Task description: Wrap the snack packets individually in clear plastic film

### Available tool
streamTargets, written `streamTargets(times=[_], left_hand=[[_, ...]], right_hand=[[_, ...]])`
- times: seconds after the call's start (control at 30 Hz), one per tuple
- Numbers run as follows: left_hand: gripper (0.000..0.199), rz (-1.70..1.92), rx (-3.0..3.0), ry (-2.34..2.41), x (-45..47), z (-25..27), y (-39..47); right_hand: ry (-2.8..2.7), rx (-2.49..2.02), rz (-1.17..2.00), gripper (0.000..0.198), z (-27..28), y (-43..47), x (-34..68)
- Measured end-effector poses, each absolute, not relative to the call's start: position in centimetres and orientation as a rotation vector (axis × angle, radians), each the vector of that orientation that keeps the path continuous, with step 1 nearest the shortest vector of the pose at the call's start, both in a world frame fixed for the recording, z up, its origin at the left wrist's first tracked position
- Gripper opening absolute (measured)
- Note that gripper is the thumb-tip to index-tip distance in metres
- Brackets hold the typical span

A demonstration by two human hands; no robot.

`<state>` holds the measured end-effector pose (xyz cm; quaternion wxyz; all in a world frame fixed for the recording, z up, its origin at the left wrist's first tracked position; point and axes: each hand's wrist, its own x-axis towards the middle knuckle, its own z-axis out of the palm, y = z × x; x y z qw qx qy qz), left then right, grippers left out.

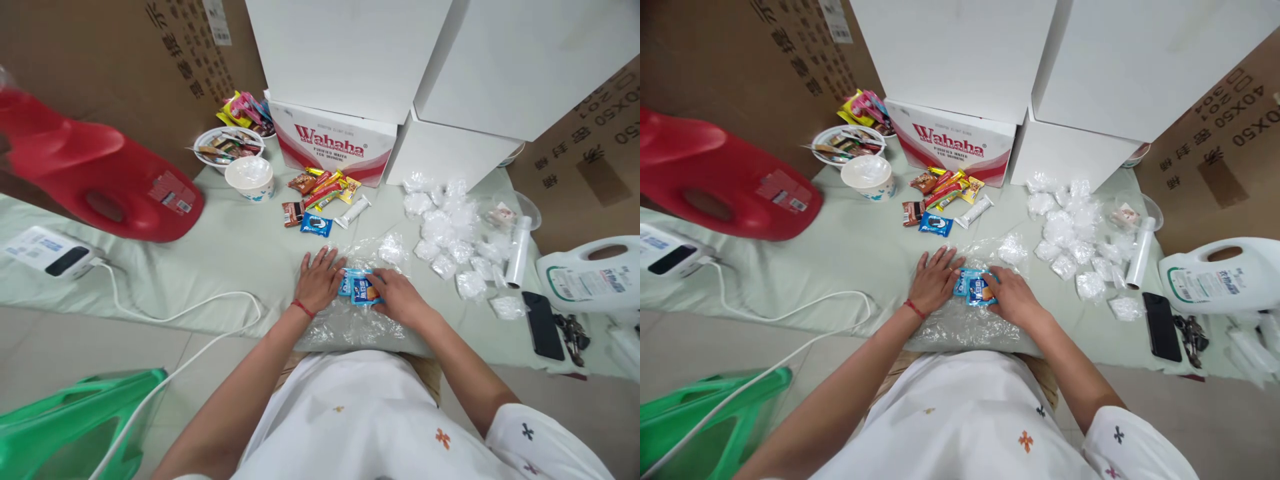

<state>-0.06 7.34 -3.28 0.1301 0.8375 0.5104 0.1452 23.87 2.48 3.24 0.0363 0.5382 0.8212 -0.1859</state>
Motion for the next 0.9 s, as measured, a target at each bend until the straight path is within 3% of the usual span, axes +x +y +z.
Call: streamTargets(times=[0.5, 0.8, 0.9], left_hand=[[0.051, 0.425, 2.400, 1.475, -0.2, -3.0, 7.4], [0.050, 0.736, 2.277, 1.517, -1.5, -2.7, 7.4], [0.046, 0.853, 2.315, 1.494, -2.4, -1.0, 6.6]], right_hand=[[2.542, 1.673, -0.691, 0.072, 6.6, 2.2, 23.6], [2.635, 1.598, -0.741, 0.077, 3.8, 3.8, 21.7], [2.795, 1.648, -0.815, 0.065, 4.5, 2.3, 24.4]])
